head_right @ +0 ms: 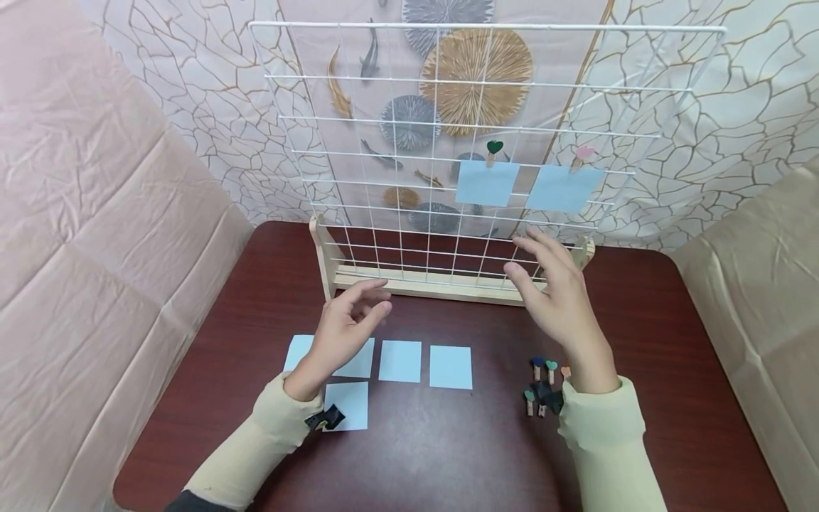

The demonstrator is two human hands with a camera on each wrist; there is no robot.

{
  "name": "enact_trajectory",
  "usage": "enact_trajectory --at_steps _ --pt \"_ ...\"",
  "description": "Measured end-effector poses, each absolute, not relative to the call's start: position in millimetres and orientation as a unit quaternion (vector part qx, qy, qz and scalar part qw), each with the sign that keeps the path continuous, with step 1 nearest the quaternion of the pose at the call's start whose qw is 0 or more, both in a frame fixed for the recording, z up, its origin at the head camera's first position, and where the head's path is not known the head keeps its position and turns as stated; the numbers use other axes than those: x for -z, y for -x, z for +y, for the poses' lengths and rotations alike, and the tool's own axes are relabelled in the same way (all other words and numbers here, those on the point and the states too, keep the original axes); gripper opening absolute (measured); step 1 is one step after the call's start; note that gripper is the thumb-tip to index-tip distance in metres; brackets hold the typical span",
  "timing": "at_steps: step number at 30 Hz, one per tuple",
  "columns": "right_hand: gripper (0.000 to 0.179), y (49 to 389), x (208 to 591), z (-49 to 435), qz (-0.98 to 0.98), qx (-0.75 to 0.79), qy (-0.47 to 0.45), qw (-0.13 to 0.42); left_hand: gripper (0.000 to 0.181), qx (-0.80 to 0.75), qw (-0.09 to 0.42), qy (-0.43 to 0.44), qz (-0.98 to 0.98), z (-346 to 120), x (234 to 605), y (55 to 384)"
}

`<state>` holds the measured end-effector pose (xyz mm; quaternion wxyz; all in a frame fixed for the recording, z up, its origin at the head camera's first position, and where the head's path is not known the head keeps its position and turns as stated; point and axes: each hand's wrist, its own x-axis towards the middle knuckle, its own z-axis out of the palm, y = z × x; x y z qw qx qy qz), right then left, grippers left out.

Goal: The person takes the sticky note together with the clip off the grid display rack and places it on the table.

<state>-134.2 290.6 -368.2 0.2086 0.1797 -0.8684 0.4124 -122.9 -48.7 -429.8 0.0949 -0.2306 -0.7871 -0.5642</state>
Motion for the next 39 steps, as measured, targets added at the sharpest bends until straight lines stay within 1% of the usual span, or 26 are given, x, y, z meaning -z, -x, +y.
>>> enact_trajectory --at_steps 7,13,18,26,39 --pt "0.045 142 357 290 -0.862 -0.413 -0.188 0.224 0.038 0.561 0.11 0.237 -0.785 -40 418 129" --pt "0.045 147 347 289 -0.859 -0.412 -0.195 0.234 0.038 0.57 0.103 0.233 -0.781 -31 410 137" --pt "0.044 151 336 287 -0.861 -0.407 -0.188 0.243 0.037 0.564 0.11 0.248 -0.78 -25 405 146" --pt "0.045 158 323 285 -0.848 -0.429 -0.184 0.253 0.038 0.566 0.108 0.255 -0.776 -19 401 154" --pt "0.044 167 300 281 -0.821 -0.461 -0.193 0.275 0.036 0.56 0.11 0.257 -0.78 -10 385 173"
